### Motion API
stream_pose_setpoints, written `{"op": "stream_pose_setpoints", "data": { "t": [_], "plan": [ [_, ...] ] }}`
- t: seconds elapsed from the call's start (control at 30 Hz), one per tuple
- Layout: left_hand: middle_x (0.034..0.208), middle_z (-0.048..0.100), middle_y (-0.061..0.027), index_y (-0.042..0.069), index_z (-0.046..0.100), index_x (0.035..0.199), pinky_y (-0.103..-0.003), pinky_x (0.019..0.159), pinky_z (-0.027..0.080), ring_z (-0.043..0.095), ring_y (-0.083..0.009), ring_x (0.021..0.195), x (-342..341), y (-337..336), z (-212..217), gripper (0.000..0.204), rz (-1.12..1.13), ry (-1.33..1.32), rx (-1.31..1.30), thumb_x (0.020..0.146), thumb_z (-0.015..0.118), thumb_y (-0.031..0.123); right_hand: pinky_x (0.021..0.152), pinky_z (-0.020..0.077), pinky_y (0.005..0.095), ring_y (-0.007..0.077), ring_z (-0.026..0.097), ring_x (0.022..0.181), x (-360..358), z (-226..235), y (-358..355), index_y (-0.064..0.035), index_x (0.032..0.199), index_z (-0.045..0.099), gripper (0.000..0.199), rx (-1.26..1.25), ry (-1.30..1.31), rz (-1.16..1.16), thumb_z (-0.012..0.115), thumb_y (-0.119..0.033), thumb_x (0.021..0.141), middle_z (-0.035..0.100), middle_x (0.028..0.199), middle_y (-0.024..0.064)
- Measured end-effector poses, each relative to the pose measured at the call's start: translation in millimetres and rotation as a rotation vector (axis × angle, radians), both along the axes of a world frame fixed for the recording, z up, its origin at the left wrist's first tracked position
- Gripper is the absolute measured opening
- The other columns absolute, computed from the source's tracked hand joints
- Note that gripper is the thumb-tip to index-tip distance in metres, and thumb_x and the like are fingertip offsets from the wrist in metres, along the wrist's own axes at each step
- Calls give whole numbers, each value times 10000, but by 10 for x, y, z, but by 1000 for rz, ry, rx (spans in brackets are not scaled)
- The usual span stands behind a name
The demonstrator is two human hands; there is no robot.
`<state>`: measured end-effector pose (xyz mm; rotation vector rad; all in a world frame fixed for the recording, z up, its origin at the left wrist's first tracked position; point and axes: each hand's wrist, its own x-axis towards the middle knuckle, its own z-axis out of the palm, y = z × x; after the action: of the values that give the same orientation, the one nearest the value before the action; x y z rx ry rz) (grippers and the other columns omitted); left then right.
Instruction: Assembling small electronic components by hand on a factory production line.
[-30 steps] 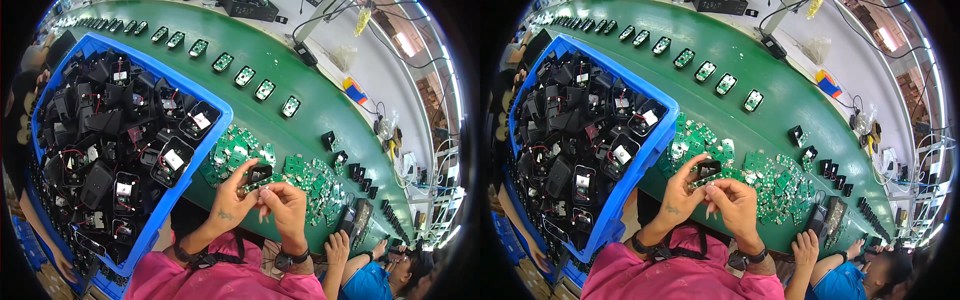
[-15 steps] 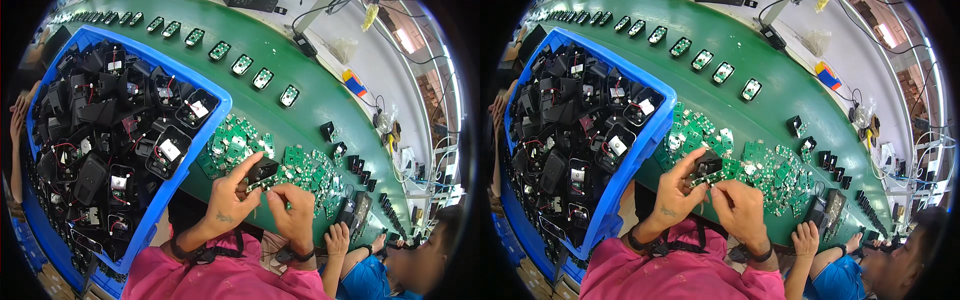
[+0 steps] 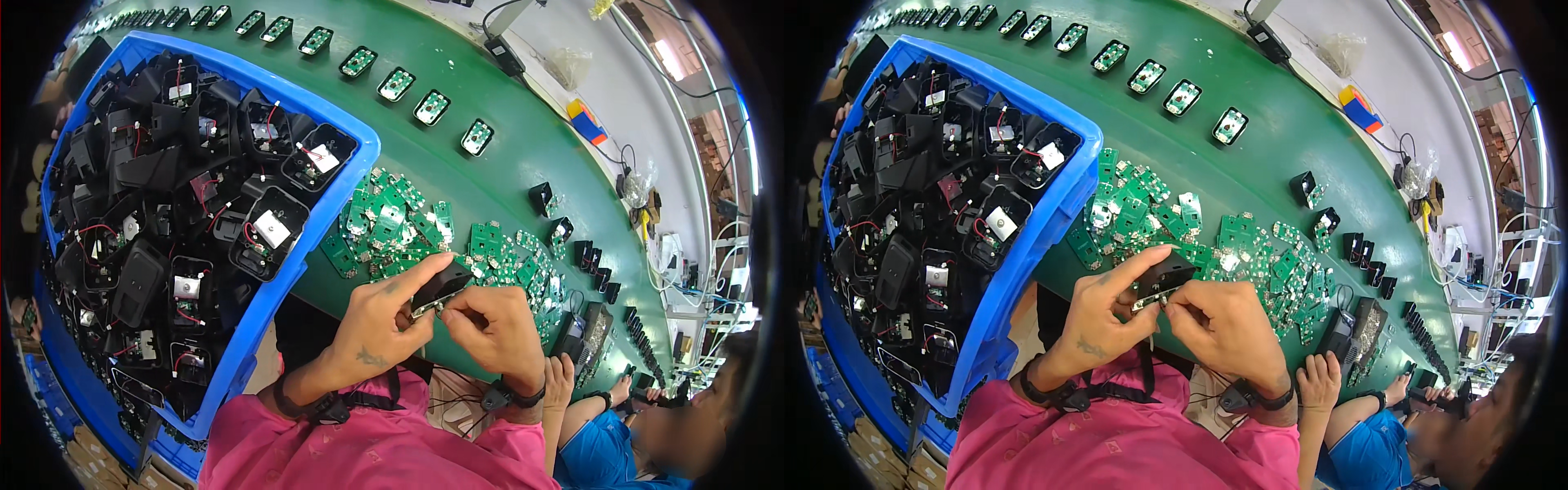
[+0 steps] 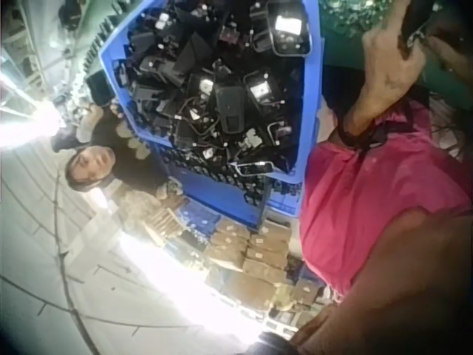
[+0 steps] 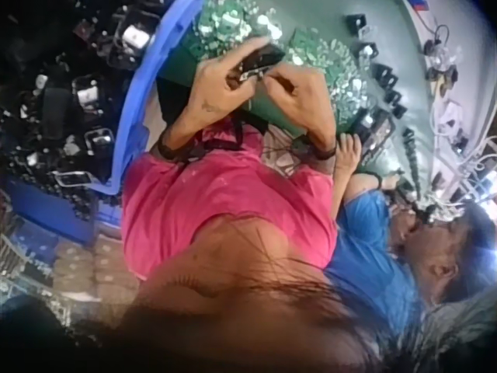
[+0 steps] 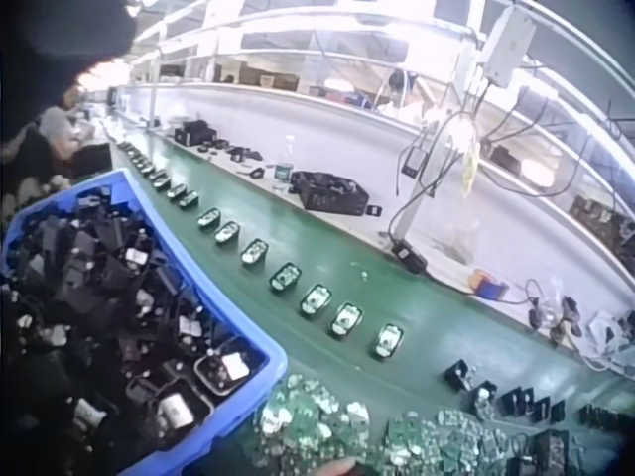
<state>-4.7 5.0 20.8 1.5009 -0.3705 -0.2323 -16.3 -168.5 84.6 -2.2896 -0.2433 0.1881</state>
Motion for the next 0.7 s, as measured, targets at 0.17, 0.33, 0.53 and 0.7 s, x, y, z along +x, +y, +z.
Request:
{"op": "stream_pose_setpoints", "data": {
  "t": [0.17, 0.33, 0.53, 0.7],
  "plan": [
    [997, 657, -181, 67, 501, 1377, -299, 557, 508, 635, -213, 626, -2, -94, -53, 642, 154, -243, 125, 761, 630, -60, 470, 429, 298, 202, 569, 468, -34, -128, 67, 4, 779, 650, 69, -49, -82, -58, 664, -60, 801, 593, 590, 118],
    [1101, 651, -125, 46, 479, 1382, -247, 640, 575, 654, -107, 836, -20, -95, -195, 587, 84, 105, -6, 826, 588, -107, 478, 434, 302, 175, 591, 503, -41, -352, 116, 14, 813, 645, 87, -13, -135, -106, 660, -67, 842, 623, 638, 107],
    [1266, 532, -148, 47, 369, 1439, -254, 732, 592, 649, -157, 961, -56, -132, -230, 651, 32, 309, -292, 847, 576, -127, 500, 472, 241, 88, 614, 573, -93, -566, 25, 37, 957, 610, 123, 312, 89, -405, 648, -70, 908, 659, 685, 59],
    [1198, 597, -121, 36, 408, 1420, -247, 691, 588, 663, -132, 889, -25, -86, -333, 551, -16, 415, -442, 909, 611, 3, 493, 500, 228, 103, 626, 583, -186, -752, -13, 30, 878, 562, 130, 538, 172, -440, 655, -55, 907, 662, 722, 75]
  ]
}}
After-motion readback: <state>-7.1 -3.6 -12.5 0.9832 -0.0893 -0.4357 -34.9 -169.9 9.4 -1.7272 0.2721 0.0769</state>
